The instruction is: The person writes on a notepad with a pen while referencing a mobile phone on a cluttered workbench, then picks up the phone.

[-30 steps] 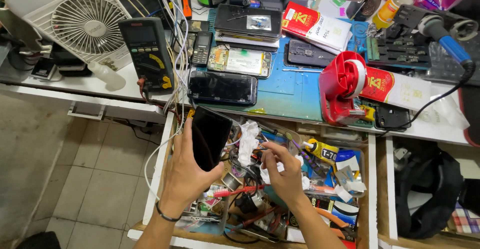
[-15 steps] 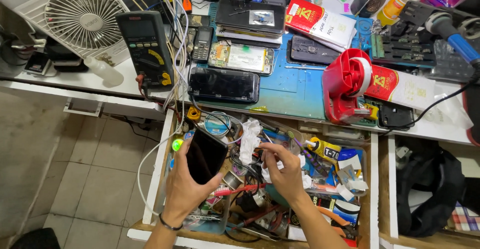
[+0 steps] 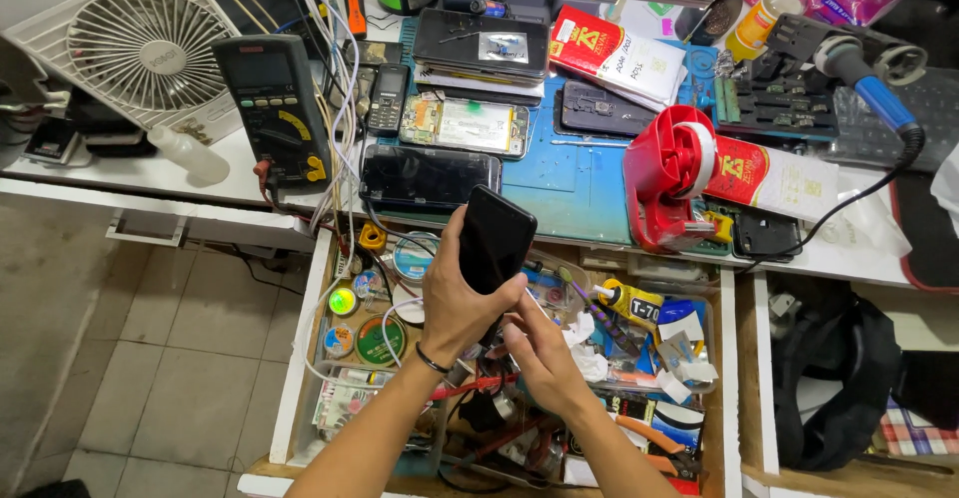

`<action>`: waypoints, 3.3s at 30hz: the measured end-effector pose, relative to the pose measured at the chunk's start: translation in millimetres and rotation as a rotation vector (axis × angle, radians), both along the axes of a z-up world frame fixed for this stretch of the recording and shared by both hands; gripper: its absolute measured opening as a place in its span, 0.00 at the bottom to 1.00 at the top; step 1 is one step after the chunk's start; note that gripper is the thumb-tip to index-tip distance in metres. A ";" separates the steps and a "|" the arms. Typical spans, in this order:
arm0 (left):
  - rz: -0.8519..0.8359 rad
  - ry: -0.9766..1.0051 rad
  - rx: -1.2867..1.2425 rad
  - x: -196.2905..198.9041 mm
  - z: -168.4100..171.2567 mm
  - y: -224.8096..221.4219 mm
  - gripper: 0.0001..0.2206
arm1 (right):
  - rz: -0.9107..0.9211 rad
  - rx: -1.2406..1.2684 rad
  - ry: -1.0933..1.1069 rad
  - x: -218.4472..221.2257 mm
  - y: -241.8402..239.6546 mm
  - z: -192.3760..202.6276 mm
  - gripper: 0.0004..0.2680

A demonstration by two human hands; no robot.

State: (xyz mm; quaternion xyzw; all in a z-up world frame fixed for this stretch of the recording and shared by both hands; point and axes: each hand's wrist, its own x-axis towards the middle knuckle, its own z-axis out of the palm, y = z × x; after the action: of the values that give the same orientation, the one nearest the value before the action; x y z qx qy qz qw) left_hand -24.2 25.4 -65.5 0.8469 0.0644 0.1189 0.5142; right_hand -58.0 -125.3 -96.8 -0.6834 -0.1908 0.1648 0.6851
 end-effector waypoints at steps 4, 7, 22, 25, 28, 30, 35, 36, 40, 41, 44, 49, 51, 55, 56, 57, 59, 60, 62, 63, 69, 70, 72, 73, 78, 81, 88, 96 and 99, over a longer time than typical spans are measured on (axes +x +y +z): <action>0.023 0.154 -0.091 2.2 4.9 -6.7 0.47 | -0.036 0.045 0.175 8.6 -3.7 -17.3 0.23; -0.074 0.057 -0.329 -0.2 -5.2 -0.5 0.53 | -0.241 0.254 0.253 15.0 -12.6 -36.1 0.21; -0.452 0.025 -0.854 4.3 -41.6 19.6 0.37 | -0.301 0.510 0.405 27.5 -14.0 -53.2 0.19; -0.444 0.015 -0.882 6.0 -60.0 23.2 0.34 | -0.284 0.527 0.406 25.9 -14.0 -56.9 0.19; -0.390 0.002 -0.881 7.5 -72.6 29.4 0.32 | -0.259 0.522 0.400 23.3 -12.4 -60.9 0.18; -0.329 -0.080 -0.831 3.1 -62.5 31.2 0.34 | -0.221 0.438 0.347 20.5 -7.8 -53.7 0.18; -0.189 -0.127 -0.750 3.2 -38.4 39.9 0.30 | -0.178 0.388 0.330 12.7 -0.6 -51.1 0.18; -0.144 -0.142 -0.723 4.7 -35.2 39.7 0.28 | -0.177 0.376 0.322 11.9 -0.5 -49.2 0.18; -0.240 -0.129 -0.835 9.2 -47.5 36.2 0.36 | -0.191 0.373 0.309 13.0 -2.4 -44.7 0.17; -0.278 -0.046 -1.071 8.5 -54.3 31.3 0.35 | -0.188 0.389 0.335 13.8 -3.6 -46.1 0.17; -0.322 0.103 -1.423 0.1 -34.5 20.2 0.36 | -0.176 0.414 0.379 11.9 -1.7 -47.0 0.17; -0.420 0.223 -1.652 -2.6 -39.5 16.4 0.43 | -0.160 0.425 0.440 8.7 4.3 -43.4 0.17; -0.484 0.177 -1.696 5.7 -47.9 17.8 0.47 | -0.151 0.433 0.481 6.8 6.0 -41.4 0.18; -0.462 0.100 -1.600 2.6 -46.1 12.9 0.44 | -0.161 0.432 0.506 6.2 7.4 -37.9 0.17; -0.446 0.099 -1.581 1.3 -44.5 12.2 0.44 | -0.165 0.426 0.497 7.1 6.1 -37.4 0.17; -0.429 0.099 -1.562 -0.1 -42.8 11.7 0.43 | -0.168 0.421 0.488 7.9 5.0 -36.9 0.17; -0.438 0.099 -1.577 0.4 -38.2 13.5 0.43 | -0.165 0.422 0.492 8.9 5.0 -40.8 0.17; -0.447 0.102 -1.592 0.1 -36.3 14.2 0.43 | -0.163 0.423 0.497 8.7 4.7 -43.0 0.17; -0.469 0.098 -1.595 2.9 -40.5 15.4 0.44 | -0.164 0.426 0.499 8.4 5.4 -44.7 0.17; -0.491 0.095 -1.596 4.7 -42.4 16.1 0.44 | -0.165 0.430 0.502 8.7 5.9 -45.3 0.17; -0.506 0.129 -1.673 6.8 -51.5 18.2 0.45 | -0.169 0.430 0.514 8.9 5.0 -48.9 0.17; -0.505 0.130 -1.673 6.3 -52.6 18.0 0.45 | -0.170 0.430 0.515 9.0 5.4 -47.0 0.17; -0.502 0.156 -1.718 5.6 -54.6 17.5 0.45 | -0.170 0.435 0.526 9.5 6.3 -43.0 0.17; -0.502 0.157 -1.718 5.7 -55.5 17.8 0.45 | -0.171 0.435 0.527 9.8 6.6 -42.8 0.17; -0.537 0.111 -1.656 6.5 -44.1 20.4 0.42 | -0.170 0.451 0.544 7.9 9.5 -42.5 0.17; -0.578 0.089 -1.731 7.4 -48.9 20.0 0.41 | -0.169 0.453 0.538 6.0 7.3 -47.3 0.17; -0.571 0.163 -1.708 1.8 -51.1 11.7 0.42 | -0.237 0.476 0.457 15.7 -2.9 -51.4 0.17; -0.650 0.115 -1.282 3.3 -77.4 13.5 0.40 | -0.365 0.538 0.353 31.4 -26.5 -76.6 0.16; -0.664 0.113 -1.220 6.9 -71.5 16.3 0.39 | -0.357 0.561 0.358 30.5 -23.2 -70.3 0.16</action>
State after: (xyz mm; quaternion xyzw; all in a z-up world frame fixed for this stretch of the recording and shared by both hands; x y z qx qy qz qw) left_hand -17.3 41.8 -137.1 0.3864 -0.1161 -0.1466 0.9032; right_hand -27.6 -148.4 -167.0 -0.4519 0.0165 0.1010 0.8862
